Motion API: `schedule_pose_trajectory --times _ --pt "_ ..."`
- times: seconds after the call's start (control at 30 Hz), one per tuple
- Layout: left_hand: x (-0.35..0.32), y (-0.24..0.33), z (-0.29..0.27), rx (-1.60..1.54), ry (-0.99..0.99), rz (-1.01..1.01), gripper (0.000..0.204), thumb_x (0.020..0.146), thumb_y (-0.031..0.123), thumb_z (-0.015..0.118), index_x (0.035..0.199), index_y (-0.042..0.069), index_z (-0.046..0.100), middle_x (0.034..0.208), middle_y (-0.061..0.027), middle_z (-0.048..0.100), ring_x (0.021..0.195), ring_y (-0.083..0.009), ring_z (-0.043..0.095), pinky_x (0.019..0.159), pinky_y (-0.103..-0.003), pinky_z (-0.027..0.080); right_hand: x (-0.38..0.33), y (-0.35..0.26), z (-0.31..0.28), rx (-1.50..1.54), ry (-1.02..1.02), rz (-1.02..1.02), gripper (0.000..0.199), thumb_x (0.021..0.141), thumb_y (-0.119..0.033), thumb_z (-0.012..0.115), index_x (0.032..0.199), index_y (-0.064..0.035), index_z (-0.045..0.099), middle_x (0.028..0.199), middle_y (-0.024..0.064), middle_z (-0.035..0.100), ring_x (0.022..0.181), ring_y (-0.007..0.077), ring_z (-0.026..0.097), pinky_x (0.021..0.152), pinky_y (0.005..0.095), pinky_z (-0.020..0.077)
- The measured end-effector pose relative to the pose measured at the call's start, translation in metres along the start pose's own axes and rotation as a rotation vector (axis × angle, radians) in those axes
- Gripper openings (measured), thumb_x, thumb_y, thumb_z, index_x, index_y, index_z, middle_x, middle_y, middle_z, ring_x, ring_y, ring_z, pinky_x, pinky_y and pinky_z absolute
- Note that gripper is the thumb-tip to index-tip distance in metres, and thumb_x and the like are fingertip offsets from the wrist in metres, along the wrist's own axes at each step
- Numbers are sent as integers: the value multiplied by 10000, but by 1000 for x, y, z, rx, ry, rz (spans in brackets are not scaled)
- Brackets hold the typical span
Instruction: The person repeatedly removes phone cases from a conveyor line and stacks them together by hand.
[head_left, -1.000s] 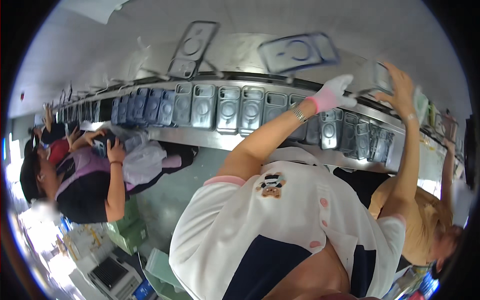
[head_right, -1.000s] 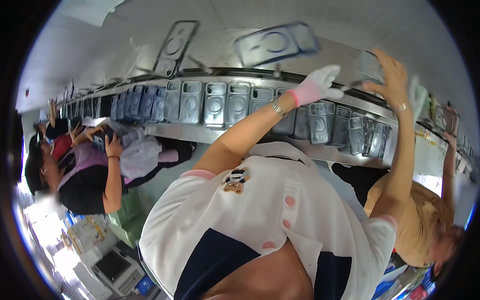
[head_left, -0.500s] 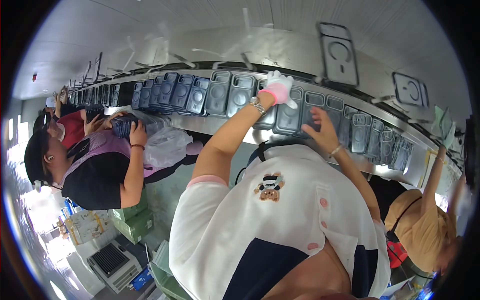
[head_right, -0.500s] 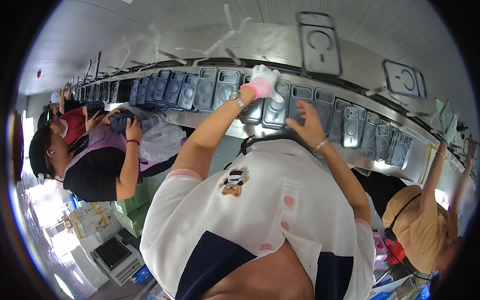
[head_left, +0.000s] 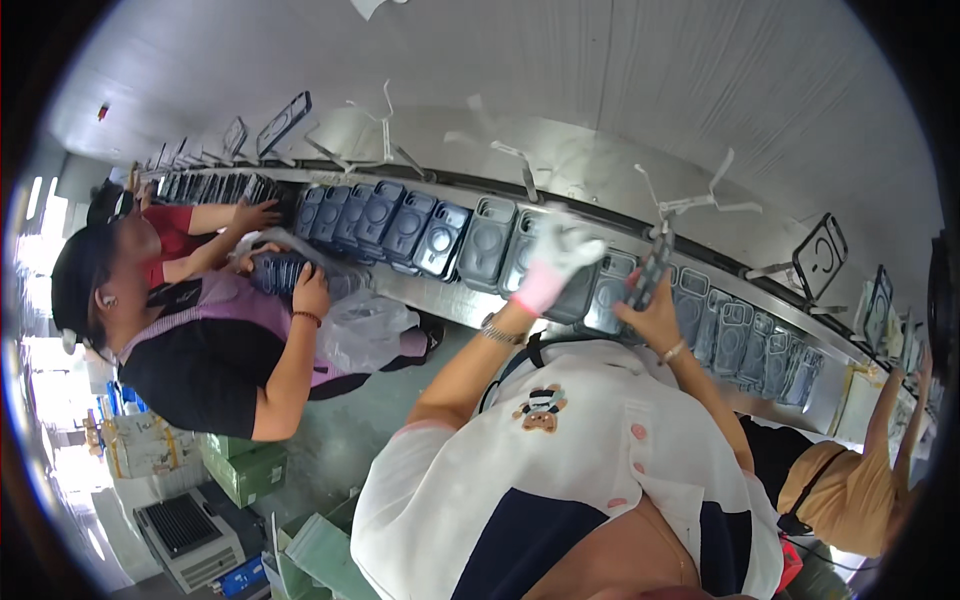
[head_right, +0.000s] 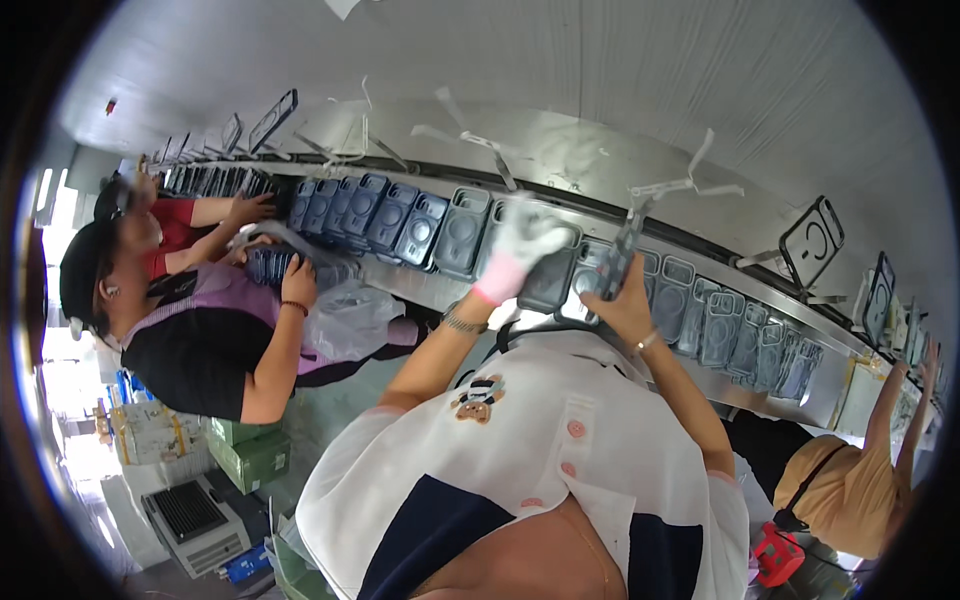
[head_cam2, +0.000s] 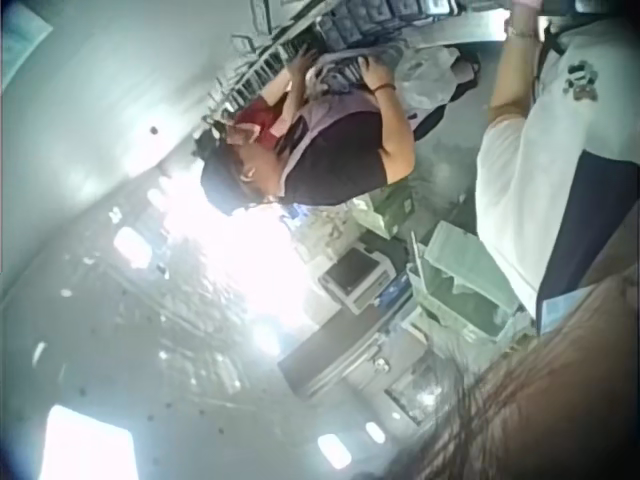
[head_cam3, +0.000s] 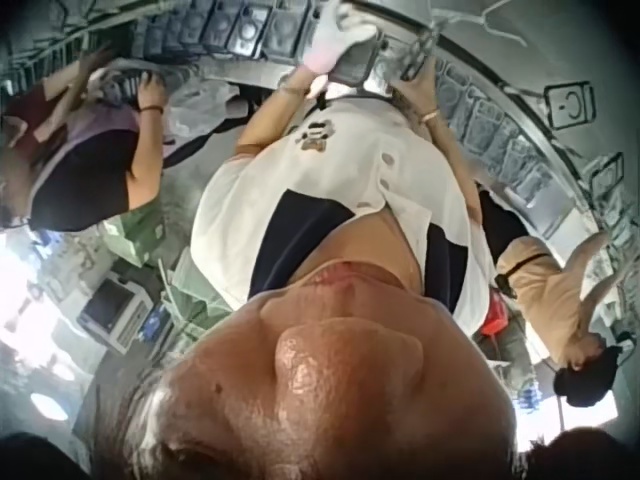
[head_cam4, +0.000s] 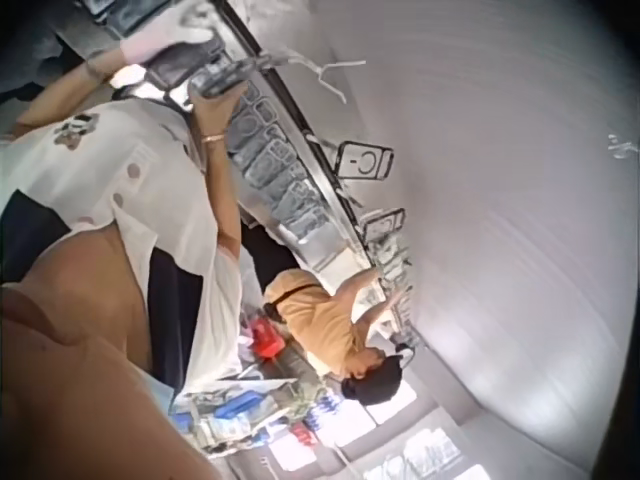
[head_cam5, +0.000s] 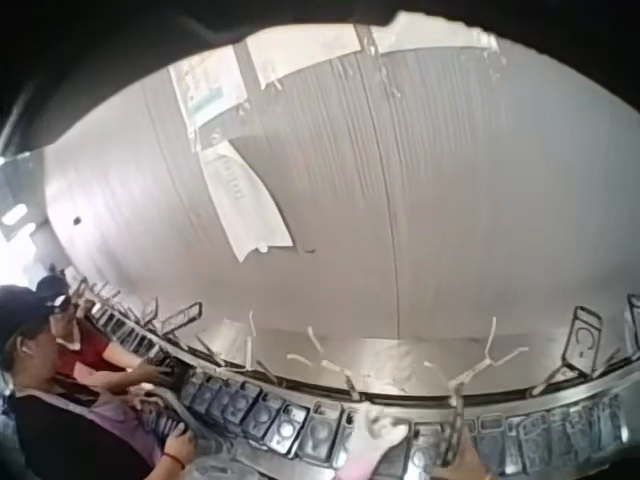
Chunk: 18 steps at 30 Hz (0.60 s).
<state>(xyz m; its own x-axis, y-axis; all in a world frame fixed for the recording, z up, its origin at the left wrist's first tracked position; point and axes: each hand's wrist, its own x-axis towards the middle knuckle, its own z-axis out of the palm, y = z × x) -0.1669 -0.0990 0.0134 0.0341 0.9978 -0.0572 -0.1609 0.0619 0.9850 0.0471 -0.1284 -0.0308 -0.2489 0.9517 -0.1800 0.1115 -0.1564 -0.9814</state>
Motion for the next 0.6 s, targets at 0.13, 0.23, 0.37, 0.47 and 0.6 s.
schedule_pose_trajectory --times 0.13,0.23,0.37,0.47,0.6 --pt "39 -18 -28 461 327 375 1365 607 219 882 1463 -23 -153 1535 -271 -89 1451 -338 -30 1176 -418 98 -5 -69 -46 -69 -178 -250 929 618 -134 863 1390 -64 351 1235 38 496 1169 164 469 997 332 395" --pt "79 -20 -3 122 414 445 1193 691 175 841 1499 30 -24 1505 -251 180 1408 -325 217 1145 -409 210 5 -118 -69 128 -77 -247 945 630 -157 862 1408 -67 333 1271 47 493 1206 158 457 1013 330 391" --pt "120 -11 13 -221 226 228 430 937 63 515 1351 0 416 877 -15 532 885 -143 589 936 -356 500 50 -135 -128 -105 111 -451 922 656 -142 839 1418 -80 323 1346 43 478 1246 171 442 1038 348 390" --pt "139 -17 31 -215 -28 143 380 952 71 482 1321 -4 430 876 -22 545 910 -156 611 905 -337 490 74 -144 -159 -284 161 -472 880 653 -87 815 1399 -100 349 1354 37 483 1253 181 444 1043 358 393" --pt "134 -25 73 -251 -240 112 220 927 38 546 1140 22 495 1038 -68 581 1068 -185 584 922 -315 467 54 -121 -189 -182 -34 -460 827 639 -41 788 1360 -125 392 1331 39 506 1252 179 453 1058 334 375"
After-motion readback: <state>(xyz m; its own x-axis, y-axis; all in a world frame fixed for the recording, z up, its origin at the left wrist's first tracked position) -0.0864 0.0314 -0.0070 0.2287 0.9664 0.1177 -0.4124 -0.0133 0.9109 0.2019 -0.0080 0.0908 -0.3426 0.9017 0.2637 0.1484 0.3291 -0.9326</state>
